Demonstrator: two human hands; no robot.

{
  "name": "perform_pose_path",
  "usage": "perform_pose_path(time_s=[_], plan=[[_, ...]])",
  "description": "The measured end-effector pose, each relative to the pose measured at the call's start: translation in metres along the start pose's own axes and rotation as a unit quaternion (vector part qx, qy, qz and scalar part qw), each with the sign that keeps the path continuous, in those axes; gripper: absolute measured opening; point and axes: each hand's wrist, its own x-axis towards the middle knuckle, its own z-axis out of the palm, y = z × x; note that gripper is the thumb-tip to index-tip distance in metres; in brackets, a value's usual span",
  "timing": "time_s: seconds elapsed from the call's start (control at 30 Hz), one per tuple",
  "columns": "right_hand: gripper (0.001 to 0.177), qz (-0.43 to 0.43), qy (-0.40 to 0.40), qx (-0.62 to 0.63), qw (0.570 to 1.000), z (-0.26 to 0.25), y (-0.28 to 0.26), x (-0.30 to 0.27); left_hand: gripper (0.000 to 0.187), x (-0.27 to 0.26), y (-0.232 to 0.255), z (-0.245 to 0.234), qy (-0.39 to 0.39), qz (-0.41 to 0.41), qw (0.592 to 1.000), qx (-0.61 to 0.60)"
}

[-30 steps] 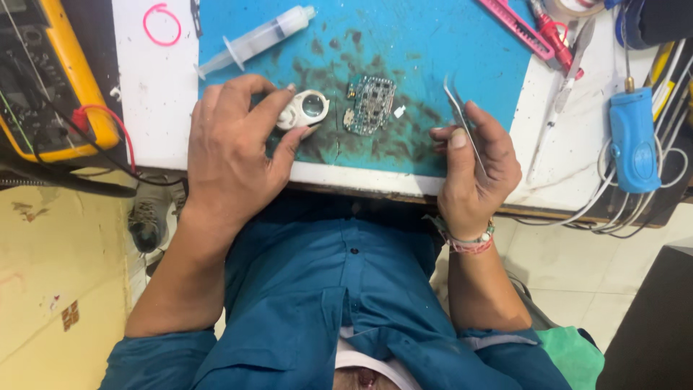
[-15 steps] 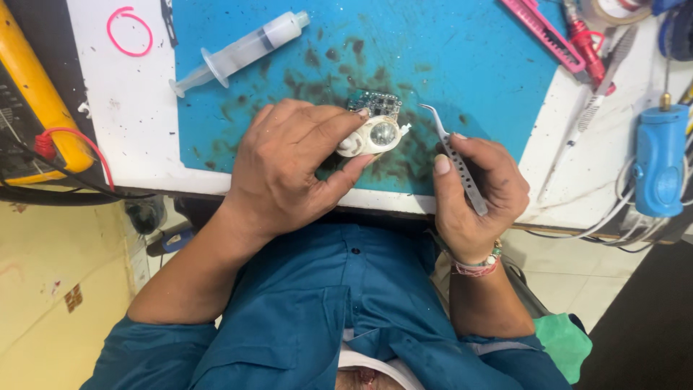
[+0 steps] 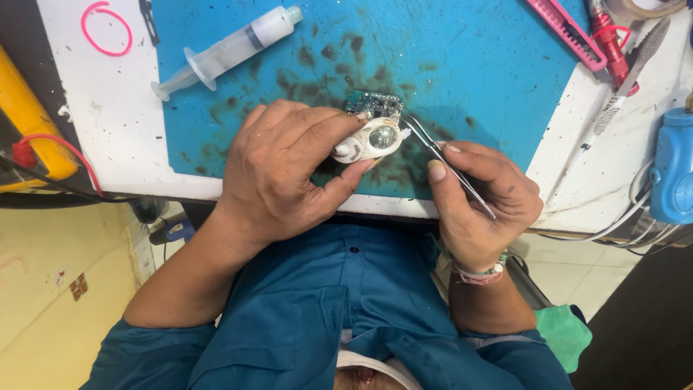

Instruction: The person uses a hot air rework station and tweezers to remove and reposition small components on a circuit board. They also apply a liquid from a syringe onto the board during the process.

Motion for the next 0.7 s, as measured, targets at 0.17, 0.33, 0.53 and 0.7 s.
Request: perform_pose_path(time_s=[0.17, 0.33, 0.53, 0.7], plan=[[0.015, -0.053, -0.030, -0.044, 0.997, 0.004, -0.003, 0.005, 0.038, -0.002, -0.001, 0.001, -0.001, 0.001, 1.000, 0.000], [0.014, -0.076, -0.058, -0.060, 0.994, 0.002, -0.006, 0.010, 0.039, -0.001, -0.002, 0.002, -0.001, -0.001, 1.000, -0.004], [0.014, -0.086, -0.068, -0.063, 0.992, 0.004, -0.007, 0.013, 0.039, -0.002, -0.003, 0.002, -0.001, 0.000, 1.000, -0.001], [0.014, -0.091, -0.077, -0.072, 0.990, 0.005, -0.008, 0.014, 0.040, -0.002, -0.004, 0.003, 0.000, 0.005, 1.000, 0.001]])
